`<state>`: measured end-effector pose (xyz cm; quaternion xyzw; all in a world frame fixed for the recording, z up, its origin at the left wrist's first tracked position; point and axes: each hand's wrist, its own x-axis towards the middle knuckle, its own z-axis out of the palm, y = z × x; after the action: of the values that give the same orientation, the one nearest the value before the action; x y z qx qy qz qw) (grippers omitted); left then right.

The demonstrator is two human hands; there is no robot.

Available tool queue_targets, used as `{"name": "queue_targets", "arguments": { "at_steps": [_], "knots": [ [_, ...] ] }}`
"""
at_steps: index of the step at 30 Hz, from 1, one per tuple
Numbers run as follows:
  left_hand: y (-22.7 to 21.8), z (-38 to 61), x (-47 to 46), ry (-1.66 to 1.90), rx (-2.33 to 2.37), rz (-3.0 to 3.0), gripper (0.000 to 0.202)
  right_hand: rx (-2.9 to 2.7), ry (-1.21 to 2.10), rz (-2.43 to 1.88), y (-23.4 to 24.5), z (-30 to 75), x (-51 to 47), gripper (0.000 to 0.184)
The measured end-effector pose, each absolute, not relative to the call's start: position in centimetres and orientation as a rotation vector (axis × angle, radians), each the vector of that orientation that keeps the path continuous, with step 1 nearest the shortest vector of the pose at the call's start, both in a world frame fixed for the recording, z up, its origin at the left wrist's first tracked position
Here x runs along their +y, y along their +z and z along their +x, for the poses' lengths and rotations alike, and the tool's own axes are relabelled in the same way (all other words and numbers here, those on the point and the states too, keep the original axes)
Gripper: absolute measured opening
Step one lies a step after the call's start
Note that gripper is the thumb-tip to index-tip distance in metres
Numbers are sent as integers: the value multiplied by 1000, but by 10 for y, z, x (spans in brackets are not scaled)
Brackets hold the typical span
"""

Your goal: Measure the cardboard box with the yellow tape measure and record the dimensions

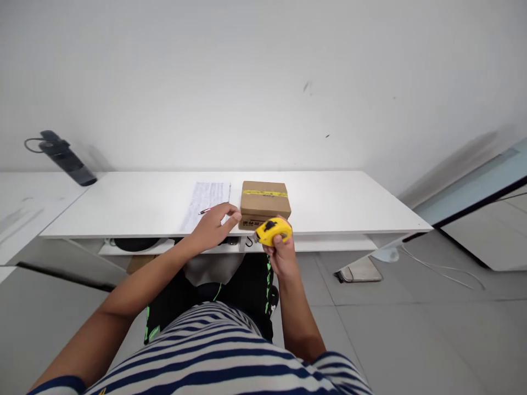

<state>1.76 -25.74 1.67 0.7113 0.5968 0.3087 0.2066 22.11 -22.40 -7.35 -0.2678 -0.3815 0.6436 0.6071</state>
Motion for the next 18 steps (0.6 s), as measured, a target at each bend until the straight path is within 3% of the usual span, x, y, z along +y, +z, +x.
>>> {"name": "queue_targets", "arguments": {
  "at_steps": [2,5,12,18],
  "knots": [
    [17,21,-275,849,1438,1619,70,-1017,1427,-594,-59,210,-221,87],
    [15,21,-283,863,1229,1401,74,-1183,1350,-566,-46,204,-217,95],
    [9,25,-259,822,1073,1320,78,-1377,1192,-602,-44,224,-205,83],
    [18,34,-213,722,1118,1452,56,-1182,989,-790,-63,271,-205,84]
  ]
}}
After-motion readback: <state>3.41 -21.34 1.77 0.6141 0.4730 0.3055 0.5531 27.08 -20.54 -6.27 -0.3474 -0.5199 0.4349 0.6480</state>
